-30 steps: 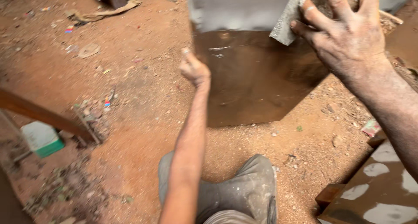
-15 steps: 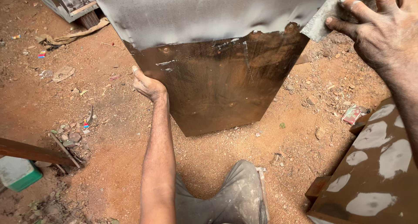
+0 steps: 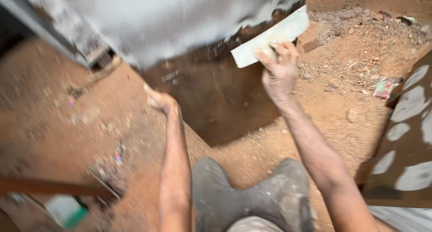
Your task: The person scoops grey putty from a container and spreads it over the surface of large metal panels using a small trowel, working section by section to coat the panel faces. They hold each panel steady with one hand while smoothing the putty across it, then move to another panel.
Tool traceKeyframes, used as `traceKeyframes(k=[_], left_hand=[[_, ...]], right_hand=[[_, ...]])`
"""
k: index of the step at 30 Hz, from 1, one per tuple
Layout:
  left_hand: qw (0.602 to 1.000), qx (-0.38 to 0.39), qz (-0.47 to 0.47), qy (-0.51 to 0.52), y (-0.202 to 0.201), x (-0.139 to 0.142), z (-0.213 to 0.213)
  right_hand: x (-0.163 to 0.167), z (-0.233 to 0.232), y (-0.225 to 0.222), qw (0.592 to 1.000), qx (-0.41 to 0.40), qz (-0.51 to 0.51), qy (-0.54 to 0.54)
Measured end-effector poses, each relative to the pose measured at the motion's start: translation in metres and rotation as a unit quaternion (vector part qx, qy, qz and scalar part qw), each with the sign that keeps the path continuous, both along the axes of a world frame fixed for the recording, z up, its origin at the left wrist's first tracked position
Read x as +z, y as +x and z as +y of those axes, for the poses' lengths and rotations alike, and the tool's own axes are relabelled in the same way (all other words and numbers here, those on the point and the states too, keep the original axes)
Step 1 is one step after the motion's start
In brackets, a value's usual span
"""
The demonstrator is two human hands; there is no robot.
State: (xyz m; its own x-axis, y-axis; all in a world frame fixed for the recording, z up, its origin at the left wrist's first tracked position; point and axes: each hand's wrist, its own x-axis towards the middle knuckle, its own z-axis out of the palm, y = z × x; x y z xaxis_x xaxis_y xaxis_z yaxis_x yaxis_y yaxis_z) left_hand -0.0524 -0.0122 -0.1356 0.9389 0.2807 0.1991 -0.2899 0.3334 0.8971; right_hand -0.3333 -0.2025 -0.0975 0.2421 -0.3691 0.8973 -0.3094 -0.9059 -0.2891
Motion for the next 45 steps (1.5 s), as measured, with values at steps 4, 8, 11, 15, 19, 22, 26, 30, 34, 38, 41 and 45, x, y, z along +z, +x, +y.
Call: traceKeyframes(k=[4, 8, 11, 15, 19, 22, 26, 30, 34, 38, 41, 45], left_hand=[[1.000, -0.014, 0.024, 0.013, 0.001, -0.001, 0.000], [0.998, -0.037, -0.018, -0.038, 0.009, -0.010, -0.001], [1.000, -0.015, -0.020, 0.007, 0.014, -0.023, 0.003], [0.996, -0.039, 0.064, 0.039, 0.015, -0.040, 0.004], [0.994, -0.042, 0.019, 0.097, -0.006, -0.064, 0.011], [0.993, -0.079, -0.010, 0.092, -0.019, -0.075, 0.022], [0.976, -0.208, 0.061, 0.018, -0.019, -0.075, 0.036], [0.966, -0.254, 0.043, -0.019, -0.012, -0.074, 0.043], [0.966, -0.254, 0.056, 0.000, -0.009, -0.073, 0.043], [0.960, -0.273, 0.052, 0.033, -0.006, -0.069, 0.047], [0.952, -0.296, 0.077, 0.018, 0.000, -0.066, 0.049], [0.959, -0.274, 0.058, 0.040, 0.009, -0.069, 0.050]], right_hand=[[0.018, 0.004, 0.043, 0.998, -0.016, -0.062, 0.015], [-0.013, 0.012, 0.049, 0.998, -0.021, -0.021, 0.061], [-0.051, 0.024, 0.031, 0.994, 0.000, 0.032, 0.105], [-0.054, 0.030, 0.001, 0.959, -0.033, 0.143, 0.244], [0.003, 0.005, 0.001, 0.960, -0.074, -0.065, 0.264], [0.037, 0.000, 0.011, 0.862, 0.077, -0.118, 0.487], [0.047, 0.015, -0.008, 0.916, 0.107, -0.023, 0.387], [0.072, -0.005, -0.021, 0.835, 0.095, -0.143, 0.523], [0.093, -0.024, -0.006, 0.850, 0.111, -0.193, 0.476], [0.083, -0.008, 0.016, 0.868, 0.096, -0.176, 0.454], [0.067, 0.016, 0.039, 0.885, 0.163, -0.179, 0.397], [0.046, 0.057, 0.076, 0.852, 0.231, -0.186, 0.431]])
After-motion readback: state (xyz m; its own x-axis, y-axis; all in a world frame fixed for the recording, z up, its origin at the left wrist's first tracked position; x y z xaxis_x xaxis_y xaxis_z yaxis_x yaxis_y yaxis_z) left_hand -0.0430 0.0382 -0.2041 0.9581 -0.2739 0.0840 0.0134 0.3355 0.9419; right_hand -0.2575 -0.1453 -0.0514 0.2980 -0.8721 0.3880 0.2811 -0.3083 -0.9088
